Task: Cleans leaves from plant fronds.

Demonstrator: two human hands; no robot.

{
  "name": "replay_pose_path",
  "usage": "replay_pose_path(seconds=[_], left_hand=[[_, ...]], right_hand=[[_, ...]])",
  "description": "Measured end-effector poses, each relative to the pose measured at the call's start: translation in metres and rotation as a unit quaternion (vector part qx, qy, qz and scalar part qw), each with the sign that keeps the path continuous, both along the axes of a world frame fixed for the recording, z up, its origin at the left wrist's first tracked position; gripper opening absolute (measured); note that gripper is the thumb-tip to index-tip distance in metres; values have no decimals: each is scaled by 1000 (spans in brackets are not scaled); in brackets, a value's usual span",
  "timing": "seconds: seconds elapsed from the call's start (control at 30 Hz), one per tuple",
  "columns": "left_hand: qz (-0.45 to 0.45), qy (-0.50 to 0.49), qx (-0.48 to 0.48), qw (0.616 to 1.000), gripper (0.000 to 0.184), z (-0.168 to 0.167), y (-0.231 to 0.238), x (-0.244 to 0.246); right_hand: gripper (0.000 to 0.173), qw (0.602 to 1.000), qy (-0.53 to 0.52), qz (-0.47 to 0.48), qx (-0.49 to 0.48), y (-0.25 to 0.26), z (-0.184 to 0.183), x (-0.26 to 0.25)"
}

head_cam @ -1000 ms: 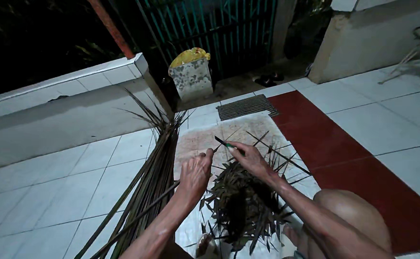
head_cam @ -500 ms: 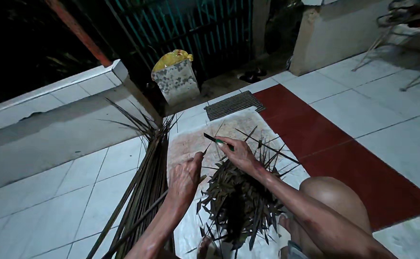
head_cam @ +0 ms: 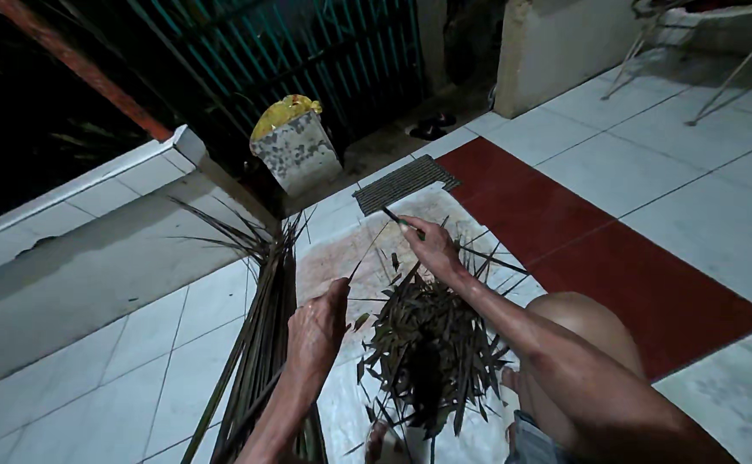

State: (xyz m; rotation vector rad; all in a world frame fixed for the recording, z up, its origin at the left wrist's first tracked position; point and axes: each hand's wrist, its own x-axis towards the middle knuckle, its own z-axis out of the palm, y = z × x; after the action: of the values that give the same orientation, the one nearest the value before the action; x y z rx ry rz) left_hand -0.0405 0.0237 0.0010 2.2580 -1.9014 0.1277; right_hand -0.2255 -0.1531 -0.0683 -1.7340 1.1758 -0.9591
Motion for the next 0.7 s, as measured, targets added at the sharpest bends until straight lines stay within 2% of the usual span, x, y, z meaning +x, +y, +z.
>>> replay_pose_path(seconds=[0.1,0.2,0.3,0.43,0.7], left_hand=[[3,63,13,998,34,-1,-2,10],[-9,129,23,991,34,-1,-6,19],[-26,170,29,985,34,-1,-7,21],[-42,201,32,978,33,-6,-8,22],[-34,221,33,974,32,-7,-10,22]], right_hand=[[35,998,-31,54,-22,7,-2,1],[36,987,-28,151,-36,23,1,9],[38,977,-15,208,-41,37,-2,17],[38,981,7,191,-33,38,-4,21],[35,989,-13,146,-27,27,-6,22]])
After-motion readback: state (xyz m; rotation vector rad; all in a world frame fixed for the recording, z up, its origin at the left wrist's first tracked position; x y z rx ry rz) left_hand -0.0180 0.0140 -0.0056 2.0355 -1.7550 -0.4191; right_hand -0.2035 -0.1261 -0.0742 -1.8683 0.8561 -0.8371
